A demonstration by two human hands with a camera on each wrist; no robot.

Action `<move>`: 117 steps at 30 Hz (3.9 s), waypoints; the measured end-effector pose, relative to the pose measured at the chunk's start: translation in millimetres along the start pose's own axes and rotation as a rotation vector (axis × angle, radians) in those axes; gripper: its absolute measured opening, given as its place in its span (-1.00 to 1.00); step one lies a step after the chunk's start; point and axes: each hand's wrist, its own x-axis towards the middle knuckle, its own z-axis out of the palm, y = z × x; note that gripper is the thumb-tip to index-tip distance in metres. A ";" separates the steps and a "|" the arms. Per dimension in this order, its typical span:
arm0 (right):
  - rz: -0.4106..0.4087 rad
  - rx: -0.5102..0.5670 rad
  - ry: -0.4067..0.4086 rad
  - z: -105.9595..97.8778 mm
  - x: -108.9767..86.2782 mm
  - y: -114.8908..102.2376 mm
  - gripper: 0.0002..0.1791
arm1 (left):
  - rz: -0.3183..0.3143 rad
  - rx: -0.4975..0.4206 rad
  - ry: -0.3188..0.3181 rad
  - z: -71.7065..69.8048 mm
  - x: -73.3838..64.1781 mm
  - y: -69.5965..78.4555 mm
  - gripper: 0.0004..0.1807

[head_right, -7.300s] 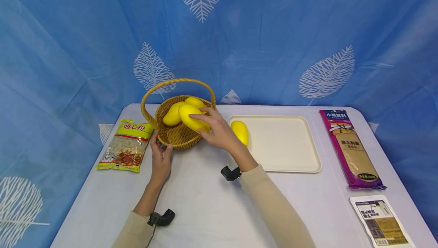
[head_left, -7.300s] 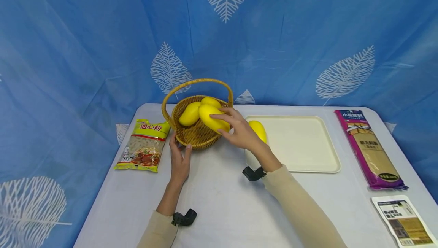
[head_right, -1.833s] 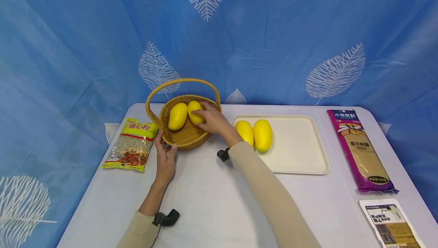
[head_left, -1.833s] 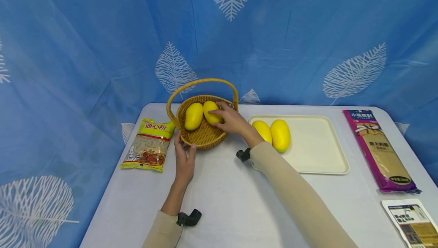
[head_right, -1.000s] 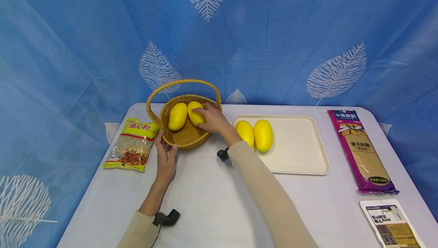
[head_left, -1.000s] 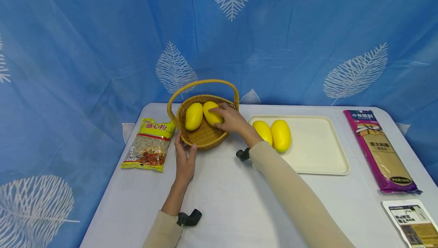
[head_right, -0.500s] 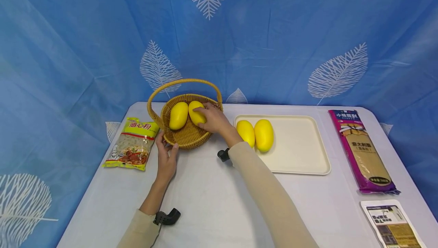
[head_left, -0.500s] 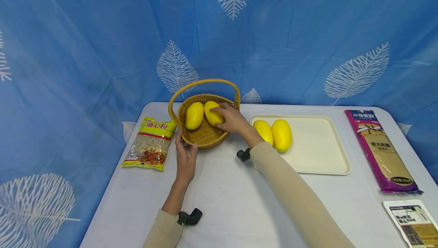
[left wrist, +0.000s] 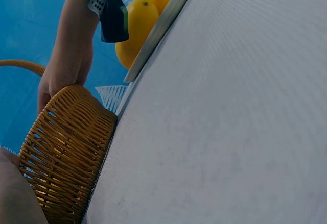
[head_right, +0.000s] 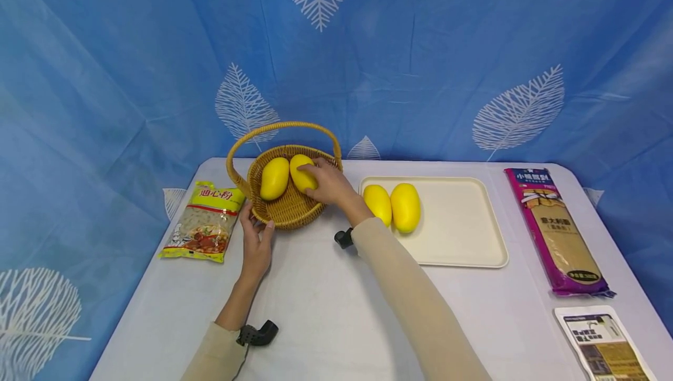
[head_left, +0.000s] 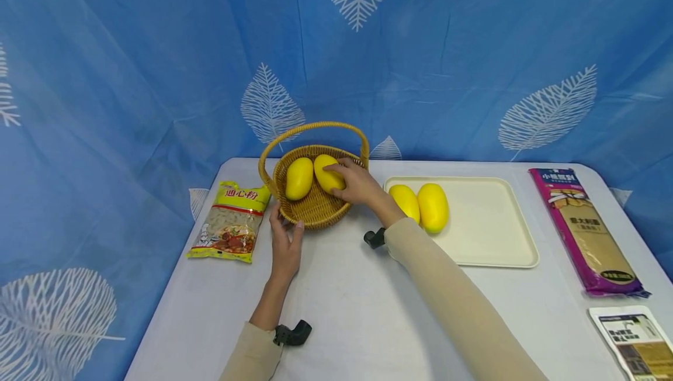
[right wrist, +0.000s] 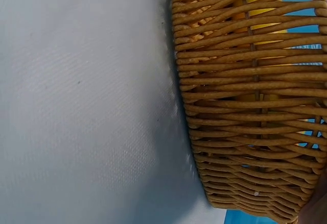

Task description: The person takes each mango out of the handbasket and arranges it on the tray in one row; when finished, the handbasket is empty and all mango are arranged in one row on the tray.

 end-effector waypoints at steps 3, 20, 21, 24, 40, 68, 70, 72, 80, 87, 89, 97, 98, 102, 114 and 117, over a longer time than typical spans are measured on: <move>-0.003 0.011 0.007 -0.4 -1.0 0.6 -0.40 | 0.005 -0.001 0.002 0.9 -0.3 1.1 -0.28; -0.086 0.114 0.150 -15.9 -26.2 -7.5 -0.40 | 0.014 0.012 0.006 2.9 0.3 0.6 -0.29; -0.094 0.118 0.160 -17.5 -28.7 -8.1 -0.39 | 0.009 0.011 0.008 2.6 0.1 1.1 -0.29; -0.118 0.124 0.191 -21.7 -36.4 -9.4 -0.39 | 0.012 0.013 0.011 1.8 -0.4 1.5 -0.29; -0.194 0.122 0.341 -43.2 -95.1 -5.4 -0.39 | 0.001 0.000 0.004 -0.7 0.5 1.3 -0.29; -0.075 0.098 0.538 -55.7 -180.9 38.7 -0.33 | 0.011 -0.006 0.008 0.4 0.5 3.1 -0.30; -0.061 0.084 0.547 -56.4 -187.1 44.8 -0.32 | 0.009 -0.007 0.006 0.2 0.6 2.8 -0.29; -0.054 0.067 0.563 -57.7 -192.2 51.3 -0.30 | 0.007 -0.006 0.007 -0.2 0.6 2.4 -0.29; -0.004 0.036 0.636 -68.3 -211.4 76.1 -0.27 | 0.034 -0.015 0.010 0.5 1.6 1.8 -0.29; 0.092 0.061 0.651 -75.2 -223.3 93.7 -0.27 | 0.016 -0.030 0.008 1.0 0.8 4.8 -0.29; 0.120 0.065 0.641 -76.8 -225.9 98.2 -0.28 | 0.002 -0.035 0.002 0.3 0.1 9.1 -0.29; 0.205 0.116 0.515 -79.2 -235.8 111.7 -0.29 | -0.004 -0.032 -0.024 -3.8 -4.6 42.4 -0.30; 0.211 0.120 0.503 -78.9 -236.6 113.1 -0.30 | -0.003 -0.034 -0.028 -3.7 -4.8 43.4 -0.30; 0.229 0.141 0.451 -78.0 -238.4 115.9 -0.32 | 0.004 -0.040 -0.031 -3.7 -5.3 42.3 -0.29; 0.294 0.169 0.324 -78.6 -242.2 118.0 -0.33 | 0.020 -0.042 -0.034 -4.1 -3.7 38.5 -0.30; 0.300 0.163 0.311 -78.4 -242.2 118.3 -0.33 | 0.019 -0.041 -0.033 -4.2 -4.0 39.6 -0.30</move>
